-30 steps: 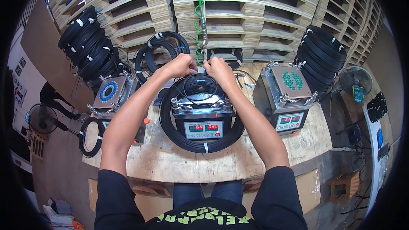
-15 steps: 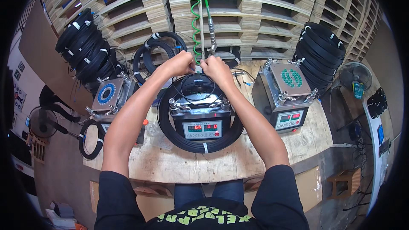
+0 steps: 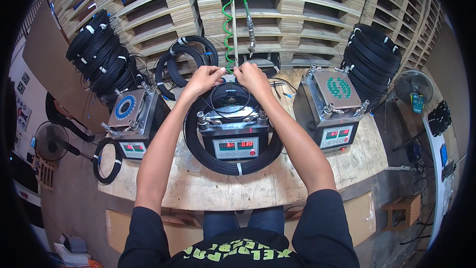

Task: The person operates an industrial heating or sealing machine to process circular black parts, feeding the components into the machine by hand.

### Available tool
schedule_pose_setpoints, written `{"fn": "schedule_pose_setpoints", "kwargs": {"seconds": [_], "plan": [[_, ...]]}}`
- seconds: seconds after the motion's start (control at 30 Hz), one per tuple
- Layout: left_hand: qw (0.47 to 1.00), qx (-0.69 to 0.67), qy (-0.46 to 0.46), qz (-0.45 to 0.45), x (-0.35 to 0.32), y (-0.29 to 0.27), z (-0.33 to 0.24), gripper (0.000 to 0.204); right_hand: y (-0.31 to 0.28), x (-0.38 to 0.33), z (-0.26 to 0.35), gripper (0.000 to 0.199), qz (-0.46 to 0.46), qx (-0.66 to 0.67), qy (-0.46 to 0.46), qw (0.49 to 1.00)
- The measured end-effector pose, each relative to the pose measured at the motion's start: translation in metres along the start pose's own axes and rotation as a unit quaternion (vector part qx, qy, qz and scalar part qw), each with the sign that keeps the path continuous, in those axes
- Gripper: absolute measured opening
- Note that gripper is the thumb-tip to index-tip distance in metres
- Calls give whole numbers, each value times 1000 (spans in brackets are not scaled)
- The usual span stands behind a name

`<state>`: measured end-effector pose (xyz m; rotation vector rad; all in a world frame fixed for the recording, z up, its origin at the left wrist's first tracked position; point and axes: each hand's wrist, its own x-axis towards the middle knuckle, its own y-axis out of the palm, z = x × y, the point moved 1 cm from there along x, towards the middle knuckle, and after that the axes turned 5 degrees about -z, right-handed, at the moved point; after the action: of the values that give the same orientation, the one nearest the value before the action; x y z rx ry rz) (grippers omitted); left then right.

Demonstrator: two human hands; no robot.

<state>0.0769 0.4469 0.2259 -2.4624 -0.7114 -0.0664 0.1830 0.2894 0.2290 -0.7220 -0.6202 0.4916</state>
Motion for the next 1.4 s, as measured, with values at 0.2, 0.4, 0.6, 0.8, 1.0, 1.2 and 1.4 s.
{"fn": "schedule_pose_setpoints", "kwargs": {"seconds": [0.2, 0.4, 0.6, 0.8, 1.0, 1.2, 1.4], "plan": [[988, 8, 97, -123, -30, 14, -5, 30, -3, 5, -9, 41, 25, 16, -12, 999], [985, 1, 79, -155, -39, 10, -15, 30, -18, 24, -18, 39, -28, -20, -70, 997], [986, 20, 70, -151, -39, 13, -19, 30, -11, 63, -40, 67, 221, -204, 84, 950], [985, -8, 56, -162, -39, 12, -19, 30, -4, 89, -52, 54, 197, -135, 128, 963], [985, -25, 46, -163, -43, 9, -19, 30, -10, 93, -74, 45, 271, 50, 238, 931], [985, -29, 49, -165, -42, 11, -20, 30, -8, 82, -91, 52, 226, 101, 252, 936], [983, -20, 50, -174, -40, 10, -17, 31, -10, 50, -118, 23, 158, 343, 208, 902]]}}
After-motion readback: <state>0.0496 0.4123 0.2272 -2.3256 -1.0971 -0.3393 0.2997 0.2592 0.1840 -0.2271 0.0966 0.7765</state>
